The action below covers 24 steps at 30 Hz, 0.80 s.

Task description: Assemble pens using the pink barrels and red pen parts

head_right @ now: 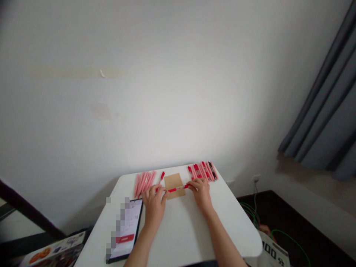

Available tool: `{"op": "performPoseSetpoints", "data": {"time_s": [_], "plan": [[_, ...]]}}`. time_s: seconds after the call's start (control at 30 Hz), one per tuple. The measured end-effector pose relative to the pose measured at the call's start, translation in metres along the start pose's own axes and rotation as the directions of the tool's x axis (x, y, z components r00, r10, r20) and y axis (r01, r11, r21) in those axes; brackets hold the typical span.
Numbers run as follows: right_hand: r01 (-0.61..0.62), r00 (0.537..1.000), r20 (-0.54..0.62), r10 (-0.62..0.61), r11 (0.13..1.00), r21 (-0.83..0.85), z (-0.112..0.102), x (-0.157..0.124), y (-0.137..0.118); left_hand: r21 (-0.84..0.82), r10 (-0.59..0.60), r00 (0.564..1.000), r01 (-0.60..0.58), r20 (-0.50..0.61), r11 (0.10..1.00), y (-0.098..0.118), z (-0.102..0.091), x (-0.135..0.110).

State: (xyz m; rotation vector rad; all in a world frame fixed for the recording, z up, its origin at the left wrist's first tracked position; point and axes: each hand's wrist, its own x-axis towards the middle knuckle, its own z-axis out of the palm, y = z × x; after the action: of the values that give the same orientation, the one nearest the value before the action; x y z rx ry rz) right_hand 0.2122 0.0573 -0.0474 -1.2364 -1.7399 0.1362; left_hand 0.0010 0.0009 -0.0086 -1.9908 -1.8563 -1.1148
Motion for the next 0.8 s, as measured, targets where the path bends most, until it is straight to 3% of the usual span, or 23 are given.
{"op": "performPoseSetpoints", "data": {"time_s": [0.8], "plan": [[-0.011,0.999,0.037,0.009,0.998,0.058,0.0000,0.0004,-0.0004,0.012,0.004,1.000,-0.004,0.003,1.000,-0.0023,0.0045,-0.0016]]}}
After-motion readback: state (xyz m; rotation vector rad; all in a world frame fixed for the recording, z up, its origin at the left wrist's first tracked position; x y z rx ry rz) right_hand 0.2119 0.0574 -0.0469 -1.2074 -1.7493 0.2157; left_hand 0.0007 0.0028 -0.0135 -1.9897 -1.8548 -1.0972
